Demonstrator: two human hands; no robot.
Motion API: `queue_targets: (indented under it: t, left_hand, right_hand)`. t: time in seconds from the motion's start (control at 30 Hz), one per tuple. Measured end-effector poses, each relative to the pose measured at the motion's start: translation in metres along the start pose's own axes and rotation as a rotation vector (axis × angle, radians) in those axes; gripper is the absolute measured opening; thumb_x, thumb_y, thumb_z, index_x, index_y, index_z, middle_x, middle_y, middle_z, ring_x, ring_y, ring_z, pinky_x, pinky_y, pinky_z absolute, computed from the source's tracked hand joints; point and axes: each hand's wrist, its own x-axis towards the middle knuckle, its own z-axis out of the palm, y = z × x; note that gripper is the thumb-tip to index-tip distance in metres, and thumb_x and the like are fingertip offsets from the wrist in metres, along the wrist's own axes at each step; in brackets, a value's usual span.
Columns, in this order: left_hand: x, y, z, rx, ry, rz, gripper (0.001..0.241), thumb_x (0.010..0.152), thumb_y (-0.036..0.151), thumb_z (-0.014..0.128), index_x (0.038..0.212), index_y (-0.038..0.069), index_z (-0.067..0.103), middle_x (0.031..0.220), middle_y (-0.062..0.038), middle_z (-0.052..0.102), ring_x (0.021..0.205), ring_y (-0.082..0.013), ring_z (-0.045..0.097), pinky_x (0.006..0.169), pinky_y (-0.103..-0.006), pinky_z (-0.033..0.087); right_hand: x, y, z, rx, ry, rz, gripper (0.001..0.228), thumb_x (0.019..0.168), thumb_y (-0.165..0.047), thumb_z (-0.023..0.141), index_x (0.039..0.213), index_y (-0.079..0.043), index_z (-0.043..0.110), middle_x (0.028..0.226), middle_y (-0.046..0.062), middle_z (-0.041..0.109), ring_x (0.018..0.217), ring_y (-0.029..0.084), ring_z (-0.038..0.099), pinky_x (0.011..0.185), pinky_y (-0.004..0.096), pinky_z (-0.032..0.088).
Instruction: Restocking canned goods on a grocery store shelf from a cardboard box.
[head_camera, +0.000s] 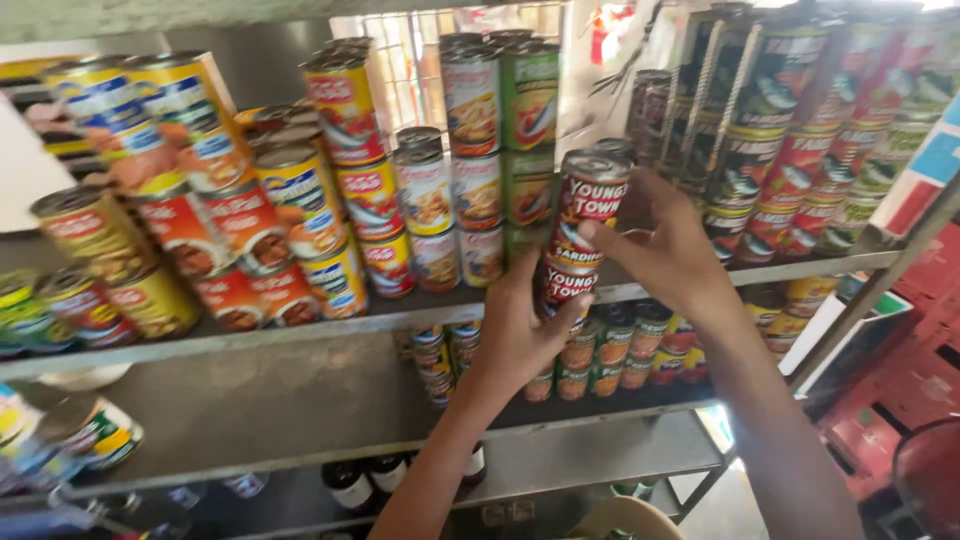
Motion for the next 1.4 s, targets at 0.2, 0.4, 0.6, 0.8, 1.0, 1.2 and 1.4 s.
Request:
queue_targets:
  t: [0.2, 0.4, 0.6, 0.8, 1.0, 1.2, 1.4]
  left_hand:
    - [-0.075, -0.011, -0.088, 0.017, 0.011, -0.088, 0.061, 0.088, 0.016, 0.080, 0.139, -0.002, 0.052, 0.113, -0.016, 0.072, 0.101, -0.0201, 0.073, 0.084, -0.0338, 0.058]
    - [-0.167, -0.078, -0.165, -0.013, 0.044, -0.349, 0.062, 0.086, 0.012, 0.083, 0.139, 0.001, 0.053, 0.113, -0.012, 0.073, 0.096, -0.0140, 0.069, 0.077, -0.0296, 0.060]
    - [-0.243, -0.180, -0.181, 0.044, 0.312, -0.419, 0.064, 0.078, -0.001, 0.082, 0.133, -0.001, 0.049, 0.118, -0.013, 0.067, 0.104, -0.0181, 0.070, 0.082, -0.0344, 0.063]
    - [-0.261, -0.224, -0.151, 0.055, 0.417, -0.380, 0.064, 0.079, -0.003, 0.082, 0.132, 0.002, 0.048, 0.117, -0.013, 0.069, 0.105, -0.0199, 0.070, 0.085, -0.0322, 0.059]
    - [-0.265, -0.228, -0.139, -0.039, 0.409, -0.505, 0.068, 0.075, -0.002, 0.085, 0.132, 0.004, 0.049, 0.120, -0.013, 0.066, 0.108, -0.0202, 0.069, 0.084, -0.0326, 0.059]
    - [-0.269, -0.225, -0.137, -0.022, 0.348, -0.466, 0.067, 0.078, 0.001, 0.085, 0.136, 0.004, 0.052, 0.127, -0.013, 0.065, 0.116, -0.0226, 0.067, 0.086, -0.0353, 0.060]
    - [-0.271, -0.226, -0.145, -0.159, 0.265, -0.545, 0.070, 0.082, 0.006, 0.082, 0.144, 0.002, 0.049, 0.129, -0.015, 0.066, 0.117, -0.0201, 0.068, 0.092, -0.0358, 0.060]
  right_hand:
    - [-0.022, -0.021, 0.091, 0.164, -0.200, -0.007, 0.057, 0.085, -0.018, 0.083, 0.133, -0.001, 0.058, 0.122, 0.006, 0.071, 0.110, 0.010, 0.063, 0.087, 0.029, 0.055]
    - [-0.059, -0.010, 0.170, 0.299, -0.178, 0.332, 0.068, 0.085, -0.015, 0.083, 0.145, -0.002, 0.054, 0.115, 0.009, 0.072, 0.086, 0.016, 0.061, 0.058, 0.035, 0.047]
    - [-0.110, 0.070, 0.242, 0.280, -0.277, 0.127, 0.072, 0.079, -0.012, 0.086, 0.139, 0.002, 0.049, 0.119, 0.011, 0.071, 0.106, 0.017, 0.069, 0.084, 0.033, 0.060]
    - [-0.145, 0.119, 0.315, 0.090, -0.109, 0.258, 0.069, 0.082, -0.016, 0.082, 0.137, 0.004, 0.045, 0.120, 0.016, 0.069, 0.109, 0.019, 0.069, 0.081, 0.035, 0.064]
    - [-0.132, 0.126, 0.336, 0.086, -0.044, 0.156, 0.069, 0.088, -0.017, 0.081, 0.141, 0.003, 0.042, 0.122, 0.019, 0.069, 0.111, 0.026, 0.072, 0.086, 0.037, 0.064]
    - [-0.126, 0.137, 0.349, 0.088, -0.151, 0.148, 0.077, 0.087, -0.019, 0.079, 0.146, 0.002, 0.036, 0.126, 0.020, 0.068, 0.113, 0.028, 0.071, 0.092, 0.039, 0.060]
    - [-0.127, 0.135, 0.349, -0.007, -0.185, 0.114, 0.072, 0.086, -0.025, 0.081, 0.142, -0.002, 0.043, 0.128, 0.018, 0.067, 0.119, 0.033, 0.067, 0.094, 0.043, 0.056]
